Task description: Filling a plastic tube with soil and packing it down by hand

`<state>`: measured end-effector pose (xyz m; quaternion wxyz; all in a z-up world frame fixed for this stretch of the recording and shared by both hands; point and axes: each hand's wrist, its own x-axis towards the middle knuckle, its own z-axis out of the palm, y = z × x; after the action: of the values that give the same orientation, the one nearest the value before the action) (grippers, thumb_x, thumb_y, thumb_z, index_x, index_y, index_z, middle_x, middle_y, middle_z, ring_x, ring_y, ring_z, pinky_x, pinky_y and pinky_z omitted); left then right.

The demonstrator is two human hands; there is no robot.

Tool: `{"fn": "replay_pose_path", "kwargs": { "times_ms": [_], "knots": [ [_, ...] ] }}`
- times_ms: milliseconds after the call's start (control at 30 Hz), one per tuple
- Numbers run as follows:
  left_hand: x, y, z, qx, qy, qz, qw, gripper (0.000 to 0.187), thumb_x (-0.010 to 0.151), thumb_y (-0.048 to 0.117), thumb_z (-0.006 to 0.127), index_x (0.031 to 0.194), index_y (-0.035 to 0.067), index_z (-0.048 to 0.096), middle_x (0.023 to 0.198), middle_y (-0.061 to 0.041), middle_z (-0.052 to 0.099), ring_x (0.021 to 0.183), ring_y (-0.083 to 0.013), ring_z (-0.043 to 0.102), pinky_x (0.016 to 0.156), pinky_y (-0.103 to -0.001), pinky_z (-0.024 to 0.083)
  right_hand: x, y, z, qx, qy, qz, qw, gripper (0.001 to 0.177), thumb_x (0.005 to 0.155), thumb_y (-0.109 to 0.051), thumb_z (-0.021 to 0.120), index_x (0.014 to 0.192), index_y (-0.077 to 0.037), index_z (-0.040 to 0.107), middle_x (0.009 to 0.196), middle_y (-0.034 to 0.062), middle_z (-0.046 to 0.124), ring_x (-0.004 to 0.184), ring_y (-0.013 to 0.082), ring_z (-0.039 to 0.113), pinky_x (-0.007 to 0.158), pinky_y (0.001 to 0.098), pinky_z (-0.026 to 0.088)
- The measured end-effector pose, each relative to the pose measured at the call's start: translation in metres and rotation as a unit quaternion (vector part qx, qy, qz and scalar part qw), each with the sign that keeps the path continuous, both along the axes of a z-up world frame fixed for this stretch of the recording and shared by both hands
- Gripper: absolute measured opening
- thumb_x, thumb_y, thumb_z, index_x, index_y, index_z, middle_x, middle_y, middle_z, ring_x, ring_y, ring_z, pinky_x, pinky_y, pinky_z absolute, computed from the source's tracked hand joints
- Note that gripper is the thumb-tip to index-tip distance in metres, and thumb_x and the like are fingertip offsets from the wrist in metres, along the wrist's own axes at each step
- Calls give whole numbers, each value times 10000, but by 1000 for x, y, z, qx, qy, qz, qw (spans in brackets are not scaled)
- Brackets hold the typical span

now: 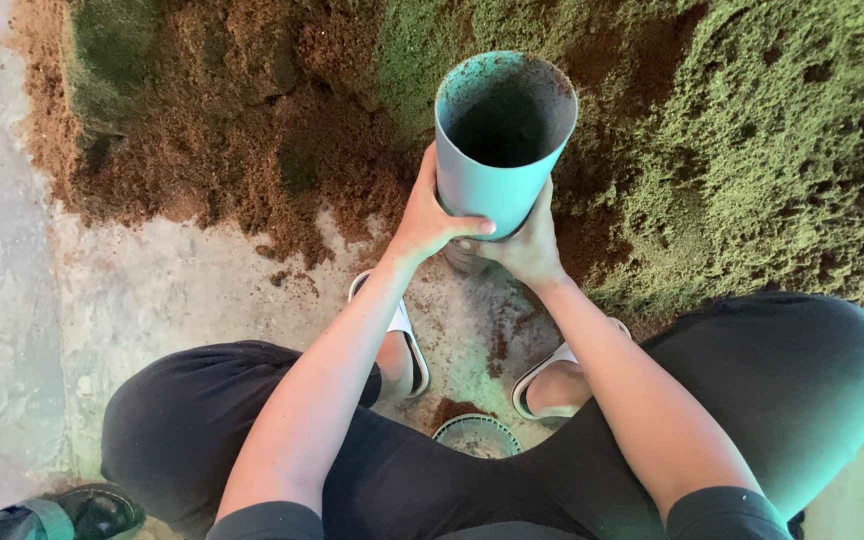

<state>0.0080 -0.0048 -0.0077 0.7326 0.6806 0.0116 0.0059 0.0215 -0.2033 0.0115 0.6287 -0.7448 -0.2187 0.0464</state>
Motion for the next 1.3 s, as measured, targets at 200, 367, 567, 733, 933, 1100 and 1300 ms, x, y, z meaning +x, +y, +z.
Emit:
{"fn": "replay_pose_path", "kwargs": {
  "times_ms": [200,367,567,733,933,1100,1300],
  "knots": [
    [-6,-9,47,26,-37,6,999,1473,637,370,1119,1743,163,168,1697,-210,389,1597,-446,335,1298,-696,220,-6,-2,2,-7,-22,-13,1000,1345,732,-99,1054,1670,-75,91,1506,308,424,1406,607,435,1042,834,378],
    [-9,-12,52,38,-42,-3,998,1450,610,385,1127,1736,195,233,1699,-153,401,1592,-390,369,1300,-658,258,-7,-3,-14,0,-38,-32,999,1276,706,-90,1039,1641,-88,173,1469,262,462,1384,540,474,1035,764,388],
    [-6,2,0,46,-7,-17,999,1482,551,399,1145,1721,188,260,1686,-146,356,1580,-382,340,1306,-674,225,-4,-2,-18,1,-59,-52,997,1247,665,-107,1043,1620,-89,241,1430,229,492,1353,481,518,1039,703,400],
    [-9,7,25,7,25,-91,995,1661,460,366,1169,1741,120,141,1742,-248,263,1645,-456,175,1334,-658,104,3,-9,-18,13,-4,-39,999,1456,613,-285,1133,1677,-84,159,1561,244,403,1466,511,423,1158,747,312],
    [-9,18,12,19,43,-96,994,1556,598,186,1123,1751,132,79,1782,-260,175,1657,-472,78,1335,-643,68,13,-23,-13,-37,40,47,997,1582,531,-160,1138,1711,-86,87,1692,269,304,1592,523,239,1253,759,178],
    [-10,11,35,36,53,-77,995,1481,593,130,1118,1741,138,183,1763,-230,264,1650,-464,142,1344,-638,112,20,-30,1,-38,95,43,994,1419,662,-146,1089,1716,-63,143,1737,240,248,1628,480,112,1325,703,110],
    [-12,12,38,48,60,-67,995,1488,555,154,1141,1728,129,225,1746,-223,302,1640,-467,181,1339,-652,138,22,-34,8,-56,97,53,992,1261,653,-179,1081,1641,5,320,1638,272,397,1586,505,239,1307,744,151]
  ]
}}
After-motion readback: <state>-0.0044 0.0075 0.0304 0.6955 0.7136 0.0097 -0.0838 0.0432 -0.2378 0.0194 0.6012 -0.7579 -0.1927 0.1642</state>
